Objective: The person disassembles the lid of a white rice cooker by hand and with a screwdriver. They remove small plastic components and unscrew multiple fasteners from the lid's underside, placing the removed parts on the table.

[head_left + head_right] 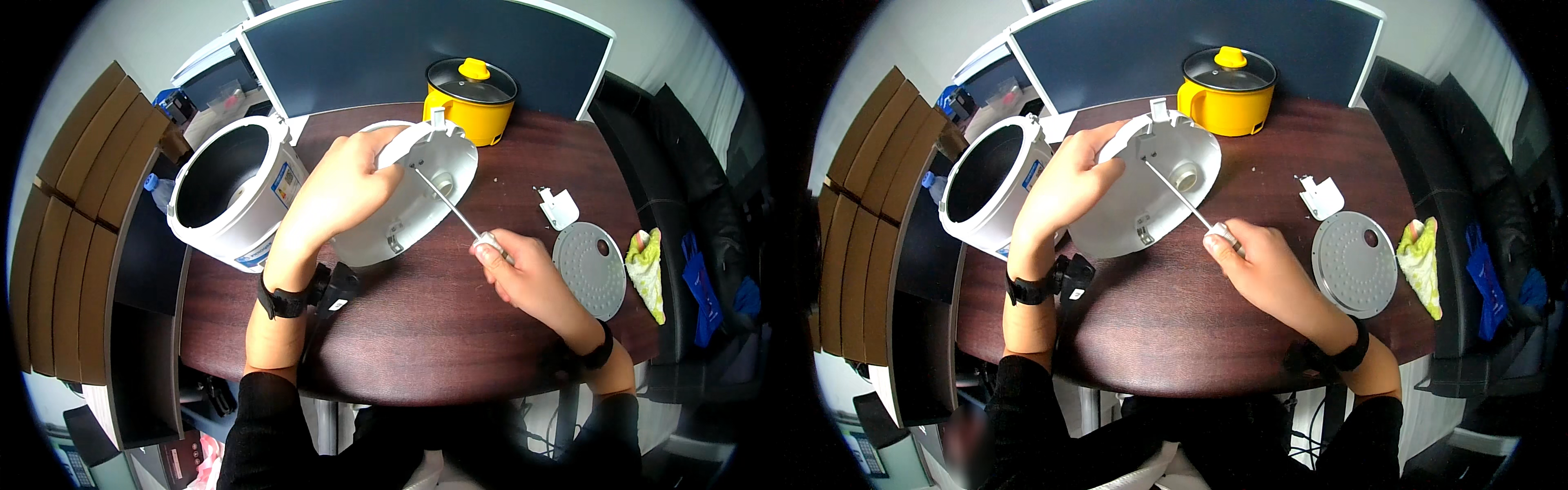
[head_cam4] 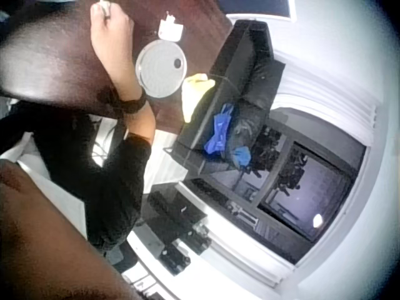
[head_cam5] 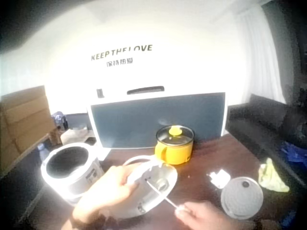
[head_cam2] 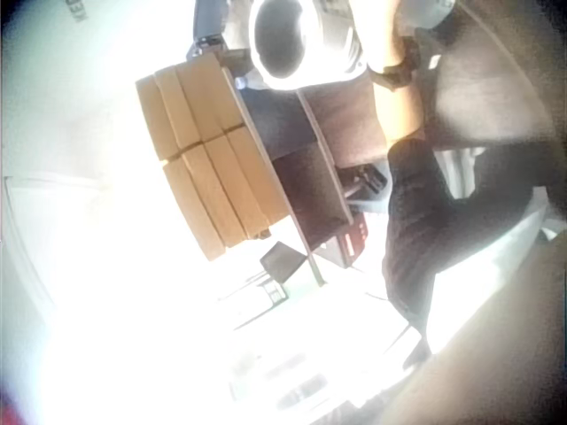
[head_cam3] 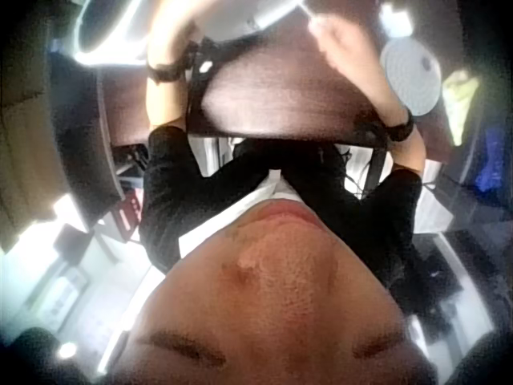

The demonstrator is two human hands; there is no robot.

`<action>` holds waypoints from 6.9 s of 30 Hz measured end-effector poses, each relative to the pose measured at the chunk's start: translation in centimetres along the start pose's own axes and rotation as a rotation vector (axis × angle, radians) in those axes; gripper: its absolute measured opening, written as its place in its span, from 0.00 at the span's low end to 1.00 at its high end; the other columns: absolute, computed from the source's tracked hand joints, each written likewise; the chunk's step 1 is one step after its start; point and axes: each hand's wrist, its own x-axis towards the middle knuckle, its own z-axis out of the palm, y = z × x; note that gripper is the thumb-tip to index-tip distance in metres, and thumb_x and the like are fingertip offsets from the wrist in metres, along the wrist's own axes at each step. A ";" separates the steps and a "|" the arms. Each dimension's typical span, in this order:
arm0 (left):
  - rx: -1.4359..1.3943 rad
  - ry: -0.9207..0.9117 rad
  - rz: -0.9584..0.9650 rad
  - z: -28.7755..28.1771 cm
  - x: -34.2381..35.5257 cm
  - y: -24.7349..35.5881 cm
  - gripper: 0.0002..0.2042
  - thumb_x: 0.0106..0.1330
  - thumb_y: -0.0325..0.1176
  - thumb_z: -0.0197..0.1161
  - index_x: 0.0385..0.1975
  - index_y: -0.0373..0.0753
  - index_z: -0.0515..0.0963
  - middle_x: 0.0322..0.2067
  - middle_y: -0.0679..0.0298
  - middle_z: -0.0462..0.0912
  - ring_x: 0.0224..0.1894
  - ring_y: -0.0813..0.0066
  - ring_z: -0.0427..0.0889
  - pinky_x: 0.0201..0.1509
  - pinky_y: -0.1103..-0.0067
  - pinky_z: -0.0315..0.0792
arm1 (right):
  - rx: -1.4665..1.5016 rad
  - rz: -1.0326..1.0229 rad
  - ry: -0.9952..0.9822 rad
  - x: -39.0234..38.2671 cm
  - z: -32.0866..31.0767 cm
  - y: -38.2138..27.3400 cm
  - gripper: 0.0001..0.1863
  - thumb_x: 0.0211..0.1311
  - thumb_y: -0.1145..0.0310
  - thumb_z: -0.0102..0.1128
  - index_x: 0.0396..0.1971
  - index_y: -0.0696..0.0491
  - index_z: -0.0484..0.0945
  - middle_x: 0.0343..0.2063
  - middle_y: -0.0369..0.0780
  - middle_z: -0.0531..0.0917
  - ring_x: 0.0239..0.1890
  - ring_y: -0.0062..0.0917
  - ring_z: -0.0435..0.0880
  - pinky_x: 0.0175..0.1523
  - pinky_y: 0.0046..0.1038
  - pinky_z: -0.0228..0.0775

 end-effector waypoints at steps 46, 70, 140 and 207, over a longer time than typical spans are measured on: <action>0.037 0.021 0.006 0.5 0.0 0.5 0.25 0.45 0.26 0.49 0.49 0.30 0.73 0.36 0.51 0.82 0.37 0.66 0.81 0.45 0.76 0.72 | 0.000 0.000 0.079 0.2 -0.2 -0.4 0.15 0.64 0.63 0.53 0.23 0.59 0.72 0.12 0.41 0.73 0.13 0.26 0.71 0.20 0.27 0.62; -0.315 -0.015 0.111 0.4 1.0 -2.1 0.24 0.55 0.20 0.49 0.56 0.32 0.66 0.46 0.58 0.76 0.51 0.73 0.73 0.56 0.79 0.64 | 0.488 0.209 -0.203 0.9 0.5 -0.8 0.23 0.70 0.54 0.38 0.38 0.62 0.68 0.18 0.37 0.71 0.13 0.20 0.77 0.13 0.20 0.65; -0.120 0.210 0.063 3.1 0.8 -0.6 0.22 0.51 0.24 0.49 0.50 0.35 0.72 0.33 0.47 0.81 0.37 0.59 0.83 0.45 0.74 0.72 | 0.754 0.207 -0.244 -0.1 2.7 -0.4 0.22 0.72 0.52 0.32 0.36 0.58 0.65 0.17 0.38 0.70 0.09 0.21 0.70 0.13 0.22 0.62; -0.057 0.245 0.067 2.7 0.9 -0.7 0.24 0.49 0.21 0.46 0.50 0.35 0.72 0.33 0.44 0.80 0.40 0.52 0.81 0.48 0.72 0.71 | 0.423 0.213 -0.176 1.1 -1.8 -0.3 0.24 0.69 0.51 0.42 0.31 0.60 0.72 0.12 0.33 0.69 0.06 0.13 0.64 0.09 0.18 0.53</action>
